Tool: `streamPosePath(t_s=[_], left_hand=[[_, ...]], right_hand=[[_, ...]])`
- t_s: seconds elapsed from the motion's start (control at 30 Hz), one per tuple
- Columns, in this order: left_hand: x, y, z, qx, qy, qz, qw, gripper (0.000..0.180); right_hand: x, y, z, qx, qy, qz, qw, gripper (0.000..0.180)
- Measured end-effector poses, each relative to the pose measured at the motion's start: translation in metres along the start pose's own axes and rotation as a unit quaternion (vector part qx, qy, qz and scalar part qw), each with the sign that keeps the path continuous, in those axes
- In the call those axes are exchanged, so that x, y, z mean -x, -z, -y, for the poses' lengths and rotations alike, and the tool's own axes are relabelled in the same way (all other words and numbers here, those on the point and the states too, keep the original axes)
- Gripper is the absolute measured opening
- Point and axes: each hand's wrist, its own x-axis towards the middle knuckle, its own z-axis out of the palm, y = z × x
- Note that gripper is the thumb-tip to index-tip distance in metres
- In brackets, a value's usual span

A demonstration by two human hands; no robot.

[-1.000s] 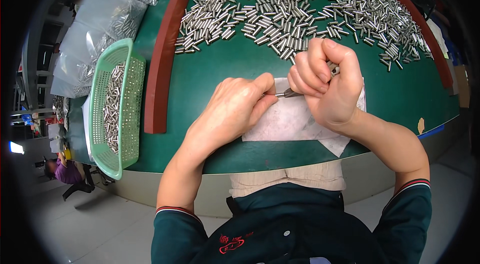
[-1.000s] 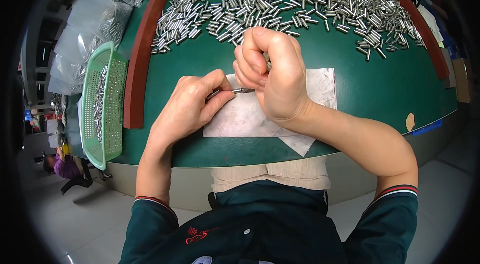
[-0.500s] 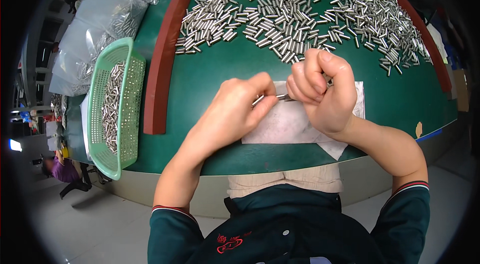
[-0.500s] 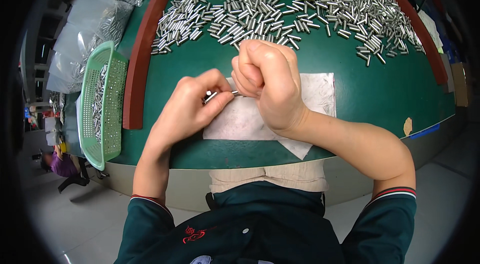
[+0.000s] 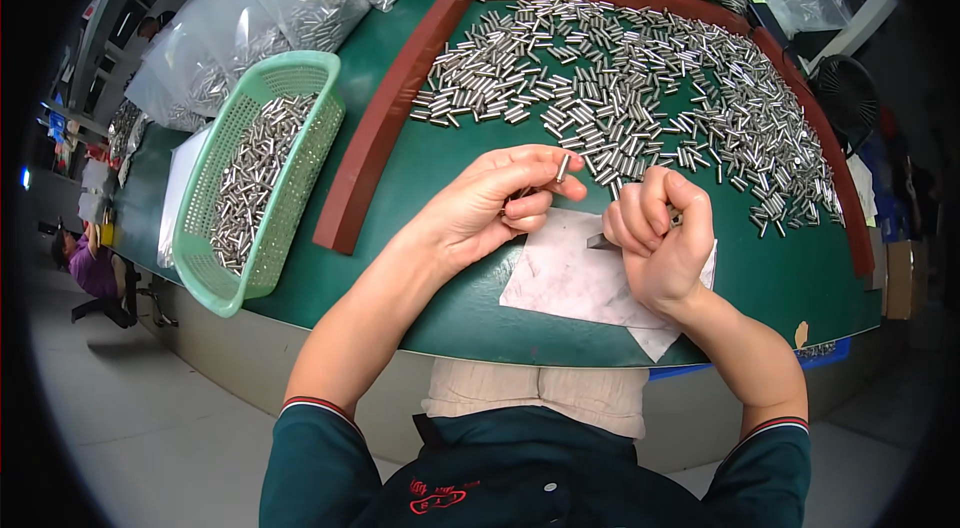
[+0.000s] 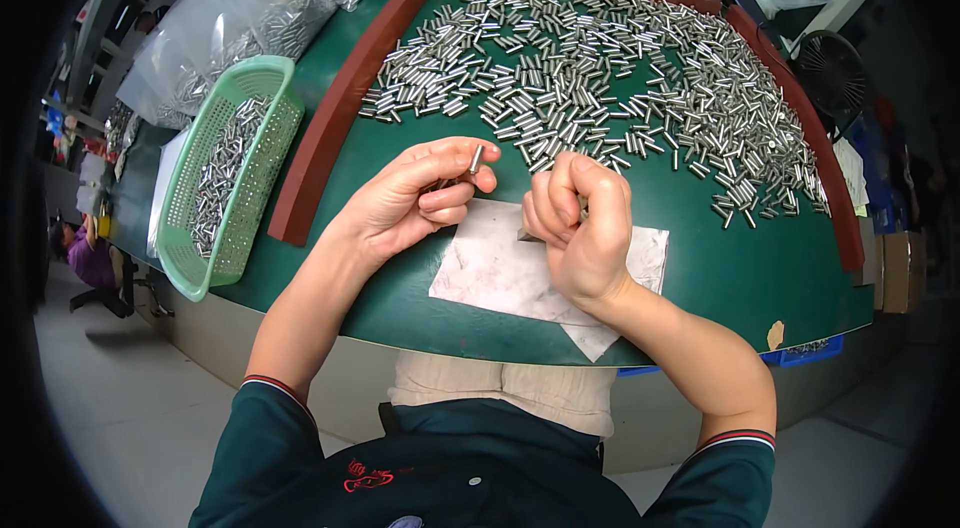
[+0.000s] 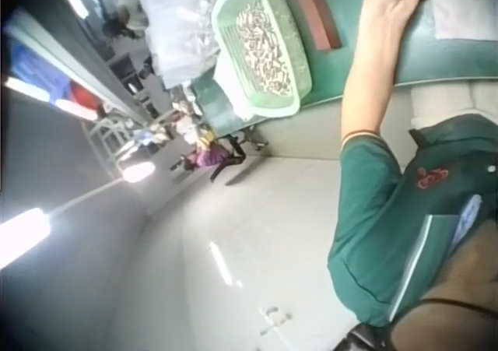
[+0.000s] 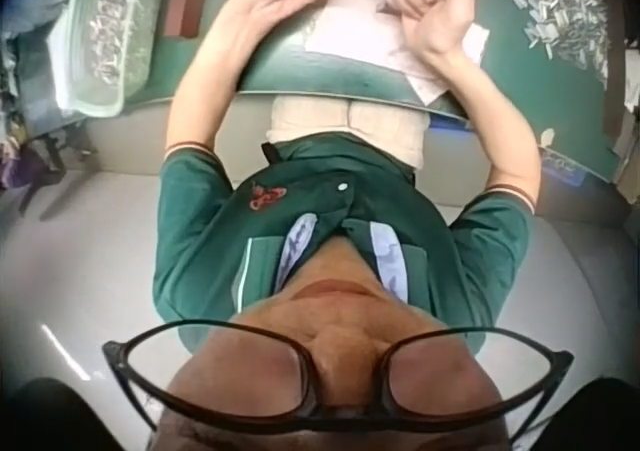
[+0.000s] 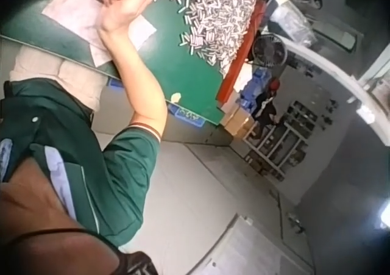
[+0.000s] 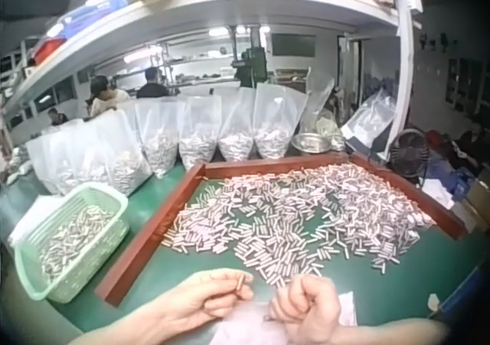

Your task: Inspecting and cleaning small metal components at a manufacturing workbench.

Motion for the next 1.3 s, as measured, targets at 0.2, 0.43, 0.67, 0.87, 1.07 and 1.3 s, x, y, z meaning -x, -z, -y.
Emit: streamPosePath(t_s=[0.2, 0.43, 0.67, 0.87, 1.07, 1.3], left_hand=[[0.000, -0.002, -0.002, -0.015, 0.003, -0.021, 1.000, 0.023], [0.001, 0.000, -0.002, -0.001, 0.012, -0.026, 1.000, 0.027], [-0.001, 0.002, -0.001, 0.040, 0.020, -0.033, 0.998, 0.027], [0.004, 0.000, -0.004, -0.035, -0.005, -0.019, 0.999, 0.018], [0.029, -0.014, -0.027, -0.493, -0.306, -0.166, 0.797, 0.012], [0.133, -0.027, -0.075, -0.713, -0.372, -0.355, 0.477, 0.010]], right_hand=[[-0.001, -0.001, 0.003, 0.004, -0.008, -0.002, 1.000, 0.036], [-0.002, 0.000, 0.003, 0.006, -0.013, -0.004, 1.000, 0.036], [-0.003, 0.000, 0.004, 0.008, -0.016, -0.007, 1.000, 0.036], [-0.004, -0.003, 0.004, 0.009, -0.019, 0.003, 1.000, 0.037], [-0.001, -0.004, 0.001, -0.003, -0.023, -0.002, 1.000, 0.036], [0.001, -0.003, 0.000, -0.009, -0.023, -0.014, 1.000, 0.037]])
